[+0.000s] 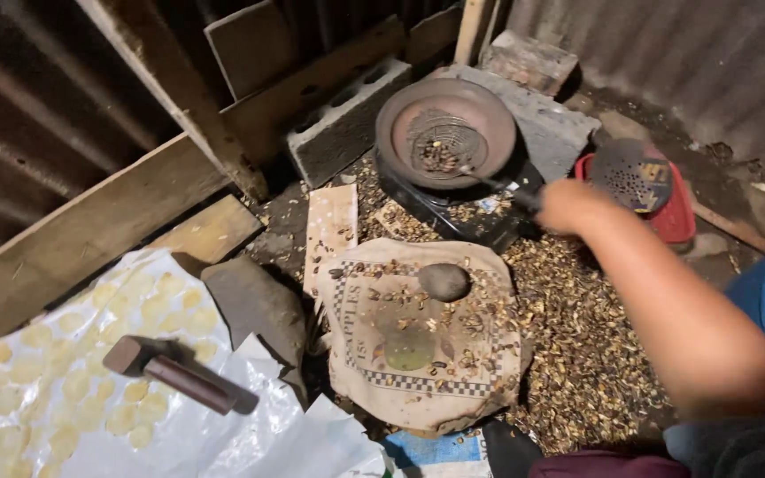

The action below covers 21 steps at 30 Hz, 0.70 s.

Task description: Cracking nuts with a stone and flattening small dough discs with a wooden mallet

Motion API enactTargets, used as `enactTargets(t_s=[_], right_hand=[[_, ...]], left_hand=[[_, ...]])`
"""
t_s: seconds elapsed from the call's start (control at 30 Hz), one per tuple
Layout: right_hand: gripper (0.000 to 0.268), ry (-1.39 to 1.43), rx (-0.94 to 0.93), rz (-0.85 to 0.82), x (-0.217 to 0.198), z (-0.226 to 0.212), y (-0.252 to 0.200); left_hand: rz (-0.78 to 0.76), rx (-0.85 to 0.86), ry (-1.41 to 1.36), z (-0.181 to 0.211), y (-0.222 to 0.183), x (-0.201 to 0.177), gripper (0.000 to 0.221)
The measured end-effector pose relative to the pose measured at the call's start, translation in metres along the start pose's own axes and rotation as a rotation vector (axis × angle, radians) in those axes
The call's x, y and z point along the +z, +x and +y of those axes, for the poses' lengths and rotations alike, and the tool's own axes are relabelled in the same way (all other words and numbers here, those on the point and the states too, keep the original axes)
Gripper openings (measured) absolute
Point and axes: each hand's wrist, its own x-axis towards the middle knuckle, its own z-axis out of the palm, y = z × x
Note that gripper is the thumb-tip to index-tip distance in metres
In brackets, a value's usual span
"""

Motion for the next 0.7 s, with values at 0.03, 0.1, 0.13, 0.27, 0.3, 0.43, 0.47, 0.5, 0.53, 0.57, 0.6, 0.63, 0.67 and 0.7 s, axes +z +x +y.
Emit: enactTargets(t_s=[0.03, 0.1, 0.13, 0.27, 0.3, 0.43, 0.47, 0.5, 0.53, 0.57, 0.6, 0.63, 0.67, 0.7], right_hand=[[0.038, 0.278, -0.088, -0.166, -0.003, -0.008, -0.015], [0.051, 0.568, -0.179, -0.324, 0.01, -0.022, -0.026], [0.035, 0.947, -0.234, -0.405, 0.027, -0.026, -0.023], [0.04, 0.897, -0.178, -0.078, 0.052, -0.002, -0.023], [0.04, 0.909, -0.161, -0.078, 0.046, 0.019, -0.031], [0.061, 0.557, 0.397, 0.173, 0.115, 0.114, -0.002], [0.079, 0.273, 0.415, 0.143, 0.153, 0.143, 0.02], [0.079, 0.27, 0.421, 0.139, 0.173, 0.158, 0.022], [0.058, 0.705, 0.415, 0.031, 0.191, 0.171, 0.026], [0.037, 1.142, 0.388, -0.079, 0.209, 0.183, 0.029], [0.037, 1.138, 0.38, -0.083, 0.219, 0.184, 0.03], [0.027, 1.42, 0.3, -0.036, 0.229, 0.186, 0.03], [0.02, 1.705, 0.211, 0.02, 0.237, 0.188, 0.033], [0.02, 1.705, 0.203, 0.018, 0.237, 0.184, 0.032]], left_hand=[[-0.082, -0.055, -0.057, 0.006, 0.03, 0.01, 0.055], [-0.246, -0.166, -0.173, 0.076, 0.057, 0.034, 0.051], [-0.333, -0.222, -0.225, 0.142, 0.042, 0.046, 0.05], [-0.307, 0.091, 0.63, 0.445, -0.084, 0.14, 0.057], [-0.321, 0.094, 0.644, 0.477, -0.075, 0.166, 0.057], [-0.29, -0.139, -0.021, 0.547, -0.035, 0.256, 0.073], [-0.302, -0.225, -0.323, 0.549, -0.025, 0.277, 0.079], [-0.308, -0.23, -0.322, 0.542, -0.006, 0.298, 0.079], [-0.395, -0.22, -0.545, 0.534, 0.014, 0.317, 0.058], [-0.479, -0.206, -0.769, 0.526, 0.033, 0.336, 0.042], [-0.47, -0.206, -0.775, 0.53, 0.041, 0.347, 0.042], [-0.475, -0.194, -0.854, 0.534, 0.049, 0.358, 0.053], [-0.484, -0.179, -0.93, 0.54, 0.059, 0.37, 0.065], [-0.478, -0.174, -0.932, 0.539, 0.065, 0.374, 0.065]])
